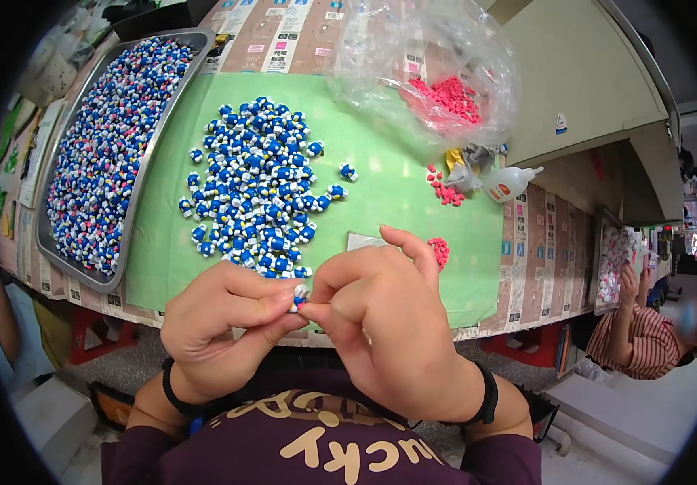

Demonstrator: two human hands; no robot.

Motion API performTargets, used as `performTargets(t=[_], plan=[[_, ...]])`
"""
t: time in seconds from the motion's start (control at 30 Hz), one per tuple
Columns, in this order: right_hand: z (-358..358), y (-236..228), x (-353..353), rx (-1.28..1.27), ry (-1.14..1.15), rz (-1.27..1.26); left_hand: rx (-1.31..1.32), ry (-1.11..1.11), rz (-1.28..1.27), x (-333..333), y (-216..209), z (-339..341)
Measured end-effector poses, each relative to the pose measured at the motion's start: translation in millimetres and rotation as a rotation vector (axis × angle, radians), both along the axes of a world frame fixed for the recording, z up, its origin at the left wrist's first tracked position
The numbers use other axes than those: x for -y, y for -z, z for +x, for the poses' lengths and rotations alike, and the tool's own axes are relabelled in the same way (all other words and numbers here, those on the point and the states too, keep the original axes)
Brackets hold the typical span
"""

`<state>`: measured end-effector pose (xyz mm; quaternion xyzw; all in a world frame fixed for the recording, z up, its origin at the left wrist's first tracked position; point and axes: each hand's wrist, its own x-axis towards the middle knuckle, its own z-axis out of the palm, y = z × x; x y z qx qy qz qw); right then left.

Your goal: The person sits at a table and assembles small candy figures by hand. They pick up blue and white cylindrical candy pieces and attach small pink candy pieces to them, placing the finished figures into a metal tray.

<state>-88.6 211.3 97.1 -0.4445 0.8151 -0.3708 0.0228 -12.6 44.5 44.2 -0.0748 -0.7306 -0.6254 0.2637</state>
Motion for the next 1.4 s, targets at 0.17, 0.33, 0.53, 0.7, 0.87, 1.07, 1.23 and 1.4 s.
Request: performTargets(t=[0.17,0.33,0.53,0.7,0.87,1.07,1.23,1.4], plan=[[-4,3,-8,0.169,-0.009,-0.075,0.031,0.136,0.006,9,-4,1],[-23,0,-44,0.172,0.199,-0.239,0.028,-0.177,-0.13,57,-2,8],[-47,11,-90,0.203,0.397,-0.092,0.292,-0.619,-0.404,155,-1,19],[-53,31,-103,0.195,0.378,-0.004,0.311,-0.588,-0.613,112,-19,-23],[-61,36,-114,0.249,0.375,0.063,0.2,0.072,-0.672,34,-9,-91],[-50,50,-125,0.272,0.262,0.11,0.272,0.138,-0.892,0,25,-129],[-45,57,-116,0.176,0.175,0.083,0.337,0.133,-0.876,-6,27,-133],[-45,55,-104,-0.017,0.108,0.144,0.175,0.032,-0.787,-4,6,-123]])
